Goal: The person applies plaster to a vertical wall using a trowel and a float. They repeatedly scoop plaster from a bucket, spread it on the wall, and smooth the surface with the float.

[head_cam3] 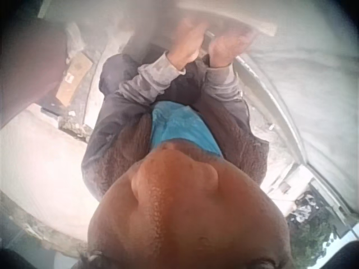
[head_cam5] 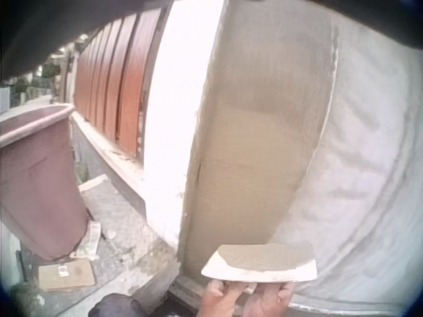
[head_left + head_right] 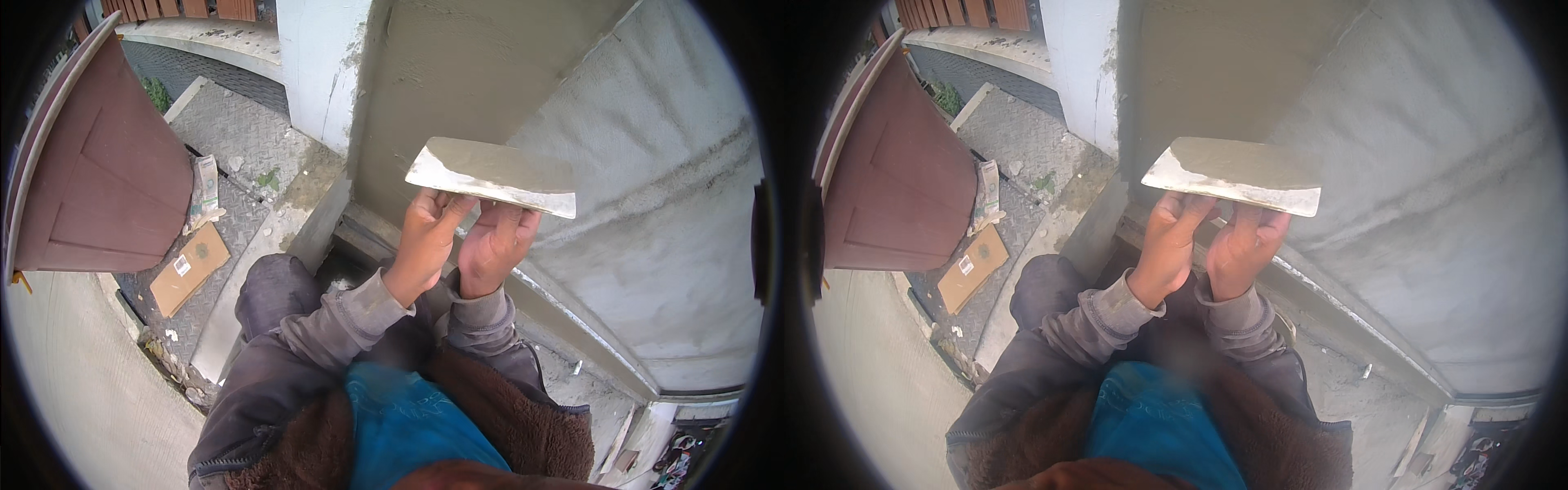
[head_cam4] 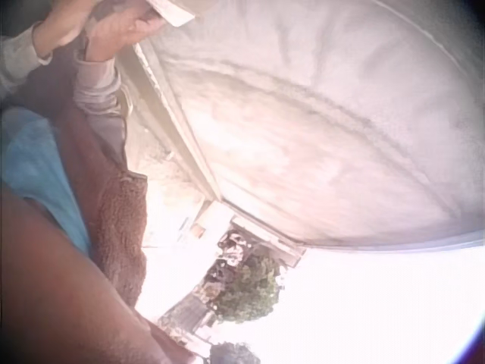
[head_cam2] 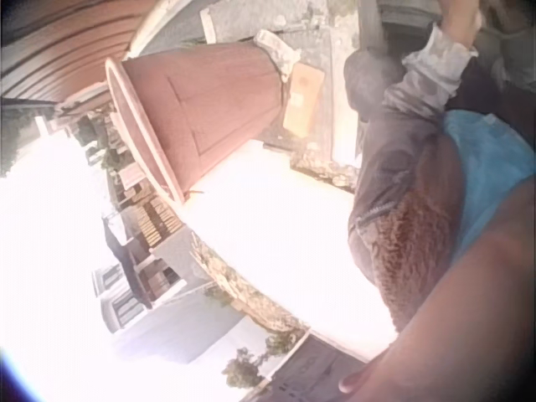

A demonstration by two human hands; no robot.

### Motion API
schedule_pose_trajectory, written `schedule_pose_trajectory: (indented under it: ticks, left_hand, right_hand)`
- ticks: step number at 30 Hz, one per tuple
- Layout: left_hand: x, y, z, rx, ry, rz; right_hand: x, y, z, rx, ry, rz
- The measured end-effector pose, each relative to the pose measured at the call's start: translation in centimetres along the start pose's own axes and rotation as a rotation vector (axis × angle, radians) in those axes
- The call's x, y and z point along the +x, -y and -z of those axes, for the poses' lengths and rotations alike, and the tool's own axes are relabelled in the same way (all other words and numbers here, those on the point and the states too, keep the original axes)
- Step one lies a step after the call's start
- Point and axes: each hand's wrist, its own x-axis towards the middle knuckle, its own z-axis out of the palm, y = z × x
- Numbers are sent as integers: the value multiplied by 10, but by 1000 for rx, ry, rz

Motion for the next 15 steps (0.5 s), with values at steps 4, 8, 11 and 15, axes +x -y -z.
schedule_pose_trajectory:
  ticks: [4, 8, 11, 15]
  left_hand:
    - [-19, -56, 26, 513, 591, 230]
    - [-33, -86, -54, 499, 1228, -85]
    - [-31, -109, -98, 687, 1356, -191]
    - [-45, -124, -52, 567, 1173, -229]
  right_hand:
    - [47, 41, -16, -790, -78, 499]
    - [55, 73, 39, -773, 367, 159]
    - [100, 76, 43, -796, 762, 126]
    - [113, 119, 2, -310, 628, -74]
